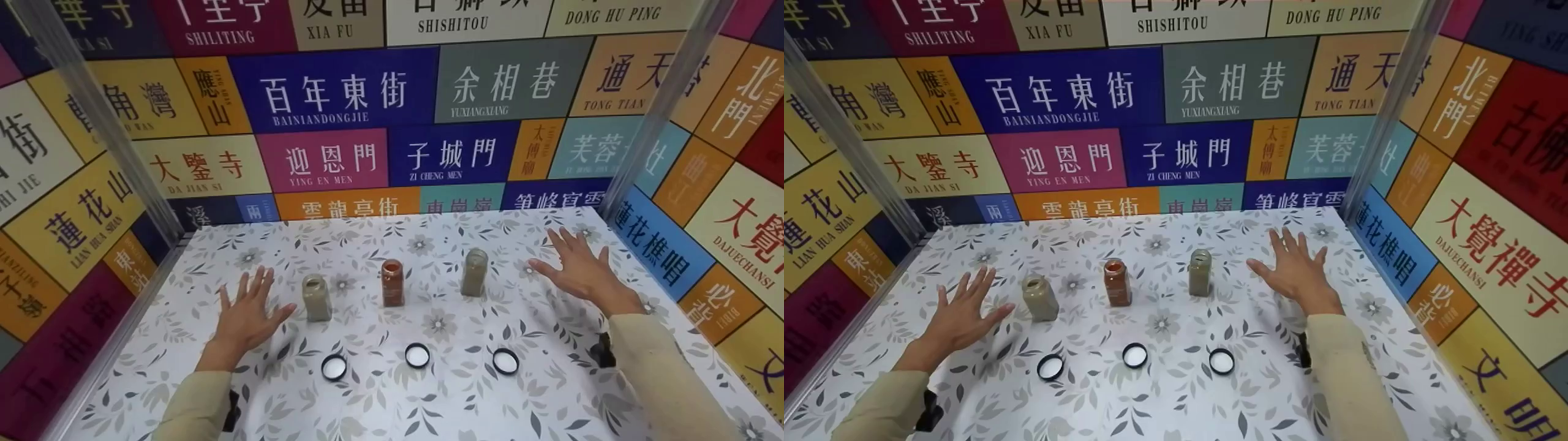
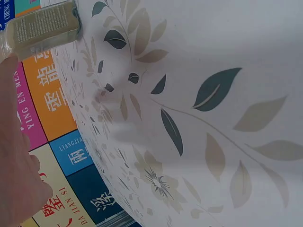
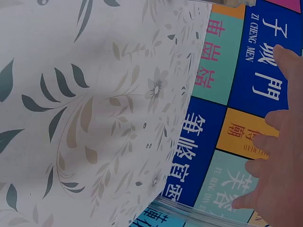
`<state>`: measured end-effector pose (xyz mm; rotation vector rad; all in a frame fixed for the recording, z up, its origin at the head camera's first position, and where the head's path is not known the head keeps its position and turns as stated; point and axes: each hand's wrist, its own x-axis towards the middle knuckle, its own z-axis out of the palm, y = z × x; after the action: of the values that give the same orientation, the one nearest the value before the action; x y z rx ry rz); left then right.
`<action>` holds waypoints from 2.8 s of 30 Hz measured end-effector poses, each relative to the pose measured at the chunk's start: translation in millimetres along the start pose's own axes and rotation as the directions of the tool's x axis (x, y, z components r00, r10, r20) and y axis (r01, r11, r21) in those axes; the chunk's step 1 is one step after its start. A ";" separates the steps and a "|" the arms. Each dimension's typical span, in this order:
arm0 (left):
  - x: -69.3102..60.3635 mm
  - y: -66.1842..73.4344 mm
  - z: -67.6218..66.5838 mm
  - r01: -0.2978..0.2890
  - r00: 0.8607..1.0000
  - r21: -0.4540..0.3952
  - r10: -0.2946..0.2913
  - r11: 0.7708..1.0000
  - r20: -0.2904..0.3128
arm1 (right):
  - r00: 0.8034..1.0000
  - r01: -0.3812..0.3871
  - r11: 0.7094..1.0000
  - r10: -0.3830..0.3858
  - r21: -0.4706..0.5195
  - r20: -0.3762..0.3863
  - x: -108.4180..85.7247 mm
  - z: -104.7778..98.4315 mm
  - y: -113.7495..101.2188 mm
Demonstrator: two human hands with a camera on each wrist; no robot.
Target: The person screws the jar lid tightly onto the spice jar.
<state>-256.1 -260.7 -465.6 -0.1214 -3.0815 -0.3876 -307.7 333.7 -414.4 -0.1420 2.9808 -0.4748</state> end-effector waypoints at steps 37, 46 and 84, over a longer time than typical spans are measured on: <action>-4.0 9.5 14.2 0.086 0.988 -0.488 -0.012 0.869 0.153 | 0.893 0.335 0.929 -0.259 0.158 -0.368 -13.8 47.0 -58.4; -1.2 16.3 21.3 0.077 0.994 -0.631 -0.007 0.772 0.112 | 0.871 0.395 0.894 -0.292 0.211 -0.395 -20.6 57.9 -80.9; 10.9 38.5 56.2 -0.050 0.991 -0.889 -0.090 0.455 -0.101 | 0.783 0.621 0.614 -0.516 0.486 -0.349 -43.8 111.7 -199.6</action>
<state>-265.2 -208.7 -510.2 -0.0663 -2.3544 -1.8971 -234.9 115.8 -452.6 -1.0616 2.7048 -1.5172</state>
